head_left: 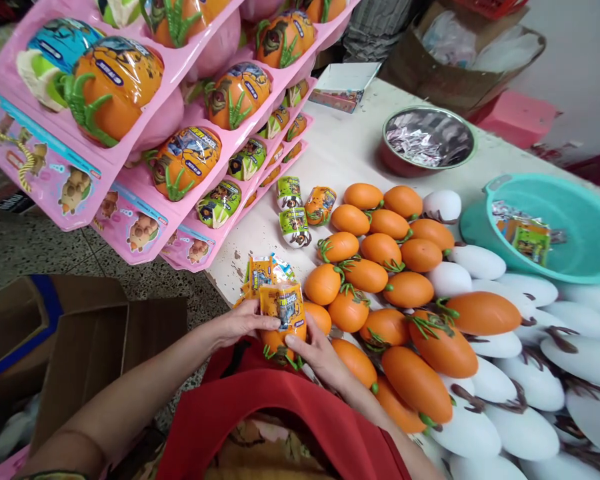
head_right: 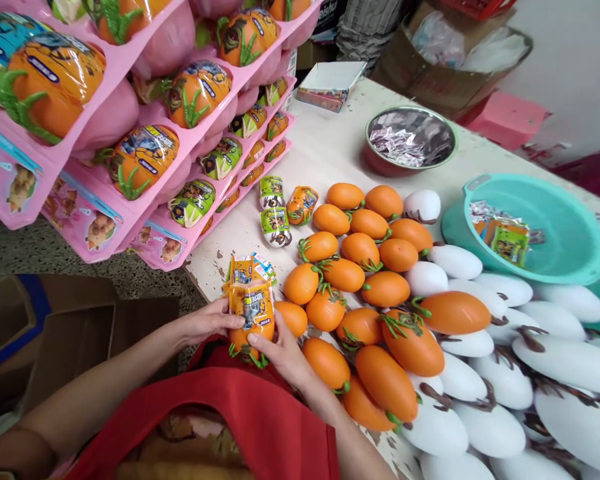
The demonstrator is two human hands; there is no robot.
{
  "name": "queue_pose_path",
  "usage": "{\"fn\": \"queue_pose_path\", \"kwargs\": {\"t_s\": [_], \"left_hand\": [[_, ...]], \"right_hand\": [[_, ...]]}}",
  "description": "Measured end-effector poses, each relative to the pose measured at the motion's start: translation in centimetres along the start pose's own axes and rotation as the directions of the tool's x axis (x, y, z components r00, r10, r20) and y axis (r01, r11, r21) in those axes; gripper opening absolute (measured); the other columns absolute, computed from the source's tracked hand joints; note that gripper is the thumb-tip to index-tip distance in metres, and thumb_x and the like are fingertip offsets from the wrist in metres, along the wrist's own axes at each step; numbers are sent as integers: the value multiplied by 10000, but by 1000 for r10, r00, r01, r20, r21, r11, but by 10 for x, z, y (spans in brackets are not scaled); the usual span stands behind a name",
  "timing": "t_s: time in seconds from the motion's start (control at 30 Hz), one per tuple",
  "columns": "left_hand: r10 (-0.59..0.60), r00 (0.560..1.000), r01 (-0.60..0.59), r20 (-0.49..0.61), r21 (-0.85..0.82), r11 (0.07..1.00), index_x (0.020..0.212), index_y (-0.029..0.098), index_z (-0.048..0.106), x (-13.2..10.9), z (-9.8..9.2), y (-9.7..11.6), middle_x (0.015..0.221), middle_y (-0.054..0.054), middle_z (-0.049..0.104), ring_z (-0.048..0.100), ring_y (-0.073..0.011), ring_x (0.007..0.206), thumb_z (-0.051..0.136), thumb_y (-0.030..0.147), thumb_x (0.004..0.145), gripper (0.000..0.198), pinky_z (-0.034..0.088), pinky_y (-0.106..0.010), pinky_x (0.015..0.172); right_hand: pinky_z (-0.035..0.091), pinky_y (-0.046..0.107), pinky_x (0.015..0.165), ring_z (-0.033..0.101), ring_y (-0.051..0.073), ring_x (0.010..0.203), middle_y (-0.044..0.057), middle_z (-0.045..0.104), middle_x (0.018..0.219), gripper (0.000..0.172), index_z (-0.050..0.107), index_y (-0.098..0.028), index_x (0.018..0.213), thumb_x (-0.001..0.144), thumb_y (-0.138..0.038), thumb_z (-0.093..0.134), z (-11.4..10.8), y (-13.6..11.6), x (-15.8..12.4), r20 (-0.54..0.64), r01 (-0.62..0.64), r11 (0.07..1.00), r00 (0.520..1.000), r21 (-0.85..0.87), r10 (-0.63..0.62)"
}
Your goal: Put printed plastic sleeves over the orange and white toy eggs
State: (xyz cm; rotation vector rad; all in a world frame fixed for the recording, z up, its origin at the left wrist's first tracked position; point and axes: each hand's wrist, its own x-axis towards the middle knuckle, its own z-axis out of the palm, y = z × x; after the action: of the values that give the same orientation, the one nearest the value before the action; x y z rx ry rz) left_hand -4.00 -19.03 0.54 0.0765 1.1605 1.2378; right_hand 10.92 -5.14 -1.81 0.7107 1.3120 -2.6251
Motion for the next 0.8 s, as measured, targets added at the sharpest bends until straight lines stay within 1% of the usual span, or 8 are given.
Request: {"fn": "queue_pose_path", "kwargs": {"t_s": [0.1,0.17,0.27,0.4,0.5,0.6,0.73,0.8], "left_hand": [[19,992,-23,126,33,999,1234,152,582,0,-1,8,1182,-133,662,616,-268,1081,767,306,702,584,468,-385,933],[35,986,-41,165,36,999,1274,157,555,-1,-4,7,1186,-125,660,599,-266,1112,767,302,702,627,432,-402,985],[-19,992,12,122,58,998,1319,168,516,-7,-8,-3,1193,-120,652,608,-271,1086,771,336,698,692,458,-395,941],[-115,990,108,84,84,991,1300,158,536,-14,-10,-15,1164,-124,660,629,-270,1029,774,372,693,686,486,-363,870],[-41,996,40,81,19,999,1258,163,578,-13,-6,-14,1151,-118,666,620,-272,1051,772,360,696,626,458,-390,936],[23,994,-18,110,-46,999,1252,193,585,-10,0,-11,1166,-105,661,605,-270,1086,757,346,717,583,413,-416,1001],[11,981,-12,194,3,1000,1250,196,571,-3,-6,-13,1124,-98,665,615,-254,1043,773,390,695,621,437,-393,960],[9,996,-14,92,60,998,1259,202,547,9,-20,-15,1095,-96,658,634,-232,958,732,479,716,637,485,-354,850]], "right_hand": [[371,469,1082,472,281,1270,56,489,1402,675,512,-266,1275,697,-507,765,-6,-4,-1,4,3,1000,1000,-21,-3],[372,473,1079,507,286,1236,56,549,1343,602,570,-254,1218,700,-489,769,-7,-4,-1,27,-5,1000,1000,-19,5],[409,483,1039,586,297,1128,60,660,1176,530,630,-230,1137,695,-488,767,-3,4,-6,55,-20,1000,998,-24,21],[453,509,973,630,324,1042,65,693,1090,516,656,-250,1081,666,-538,761,2,11,-13,14,-77,995,997,-63,78],[446,512,991,610,337,1084,49,682,1109,481,652,-325,1100,675,-530,745,3,12,-11,-14,-84,994,996,-64,84],[479,538,943,623,364,1043,7,697,1048,541,654,-389,1081,574,-507,802,0,20,-6,5,-90,995,996,-36,90],[487,535,919,635,363,1005,-58,706,970,570,680,-428,1010,465,-461,843,-10,24,1,39,-125,991,991,-42,126],[500,515,891,649,343,954,-31,714,948,498,701,-378,982,512,-497,817,-21,6,10,-44,-135,988,990,-70,132]]}}
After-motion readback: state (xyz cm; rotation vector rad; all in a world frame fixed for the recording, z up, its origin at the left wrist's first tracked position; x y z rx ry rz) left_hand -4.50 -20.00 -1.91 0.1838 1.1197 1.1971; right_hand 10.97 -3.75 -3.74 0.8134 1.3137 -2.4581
